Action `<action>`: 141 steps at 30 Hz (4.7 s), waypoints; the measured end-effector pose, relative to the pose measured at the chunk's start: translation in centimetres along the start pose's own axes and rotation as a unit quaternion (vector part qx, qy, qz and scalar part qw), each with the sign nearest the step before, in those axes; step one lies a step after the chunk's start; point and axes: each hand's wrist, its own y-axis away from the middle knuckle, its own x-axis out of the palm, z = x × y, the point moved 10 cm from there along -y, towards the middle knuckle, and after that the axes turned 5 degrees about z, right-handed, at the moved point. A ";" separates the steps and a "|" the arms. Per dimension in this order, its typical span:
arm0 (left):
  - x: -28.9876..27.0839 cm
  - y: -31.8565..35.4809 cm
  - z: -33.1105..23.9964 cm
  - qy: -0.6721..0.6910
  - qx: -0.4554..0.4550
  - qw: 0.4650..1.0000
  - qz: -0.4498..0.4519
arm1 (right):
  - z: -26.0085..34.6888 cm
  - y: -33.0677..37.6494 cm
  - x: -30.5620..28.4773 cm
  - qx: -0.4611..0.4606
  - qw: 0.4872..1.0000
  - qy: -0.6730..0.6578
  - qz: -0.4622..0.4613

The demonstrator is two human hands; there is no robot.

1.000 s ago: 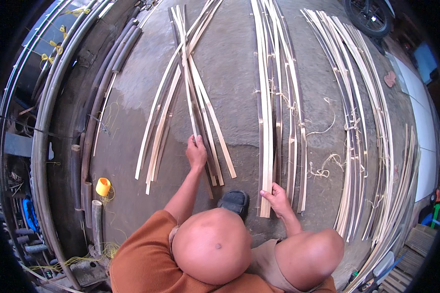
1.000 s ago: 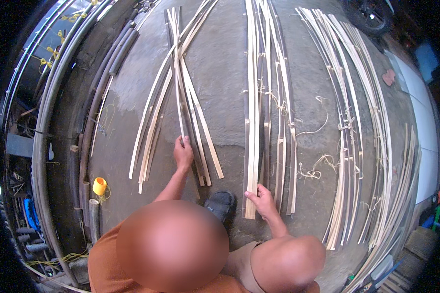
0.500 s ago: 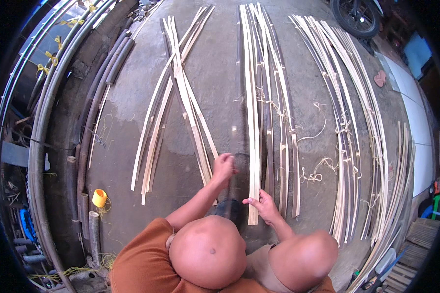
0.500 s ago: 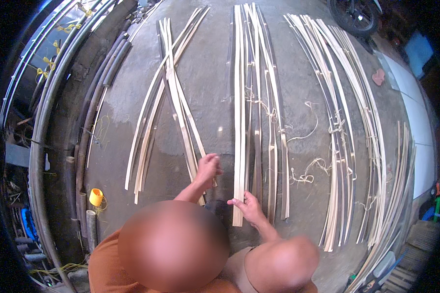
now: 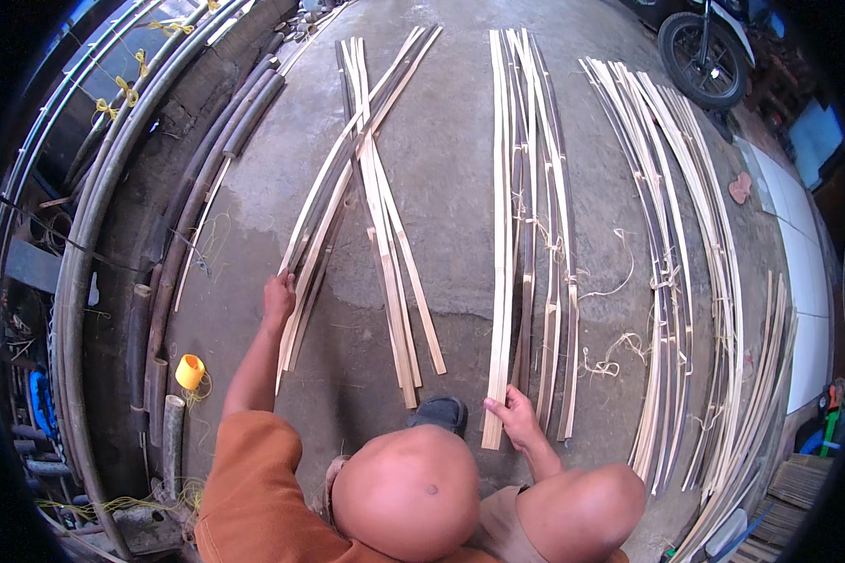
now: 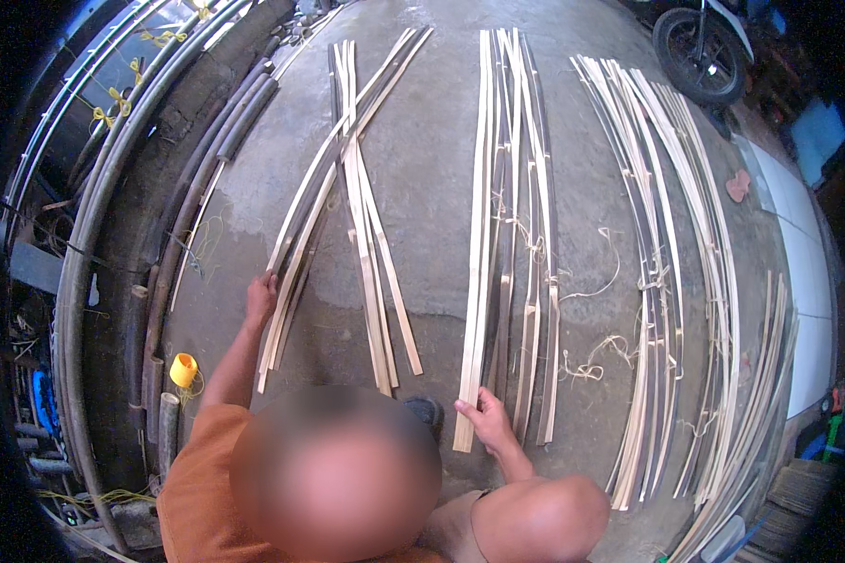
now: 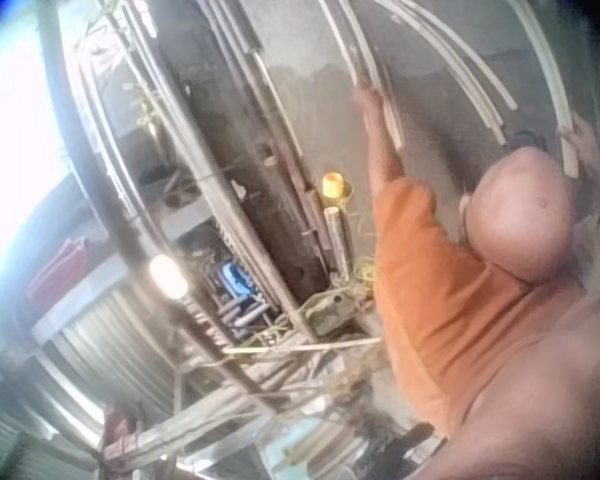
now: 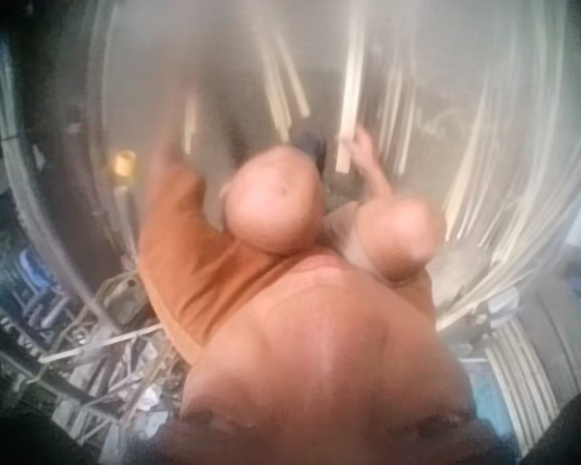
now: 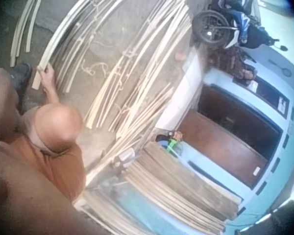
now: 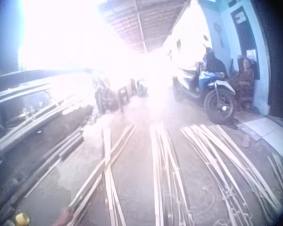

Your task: The person sits on the floor and repeatedly picks up, aligns, and places down thin wooden strips. They handle the strips one at a time or in small groups, moving them between piles on the concrete floor.

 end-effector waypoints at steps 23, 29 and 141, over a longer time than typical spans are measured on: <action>5.1 7.7 -23.0 0.633 -0.051 0.771 0.033 | -1.7 1.1 0.9 0.064 0.991 -0.110 0.048; 10.7 2.9 -15.1 0.467 -0.143 0.872 0.044 | 0.1 0.7 2.6 0.051 0.991 -0.093 0.075; 19.5 30.5 -52.7 -0.043 0.648 0.734 0.198 | 10.3 14.1 -16.8 -0.078 0.940 0.183 -0.276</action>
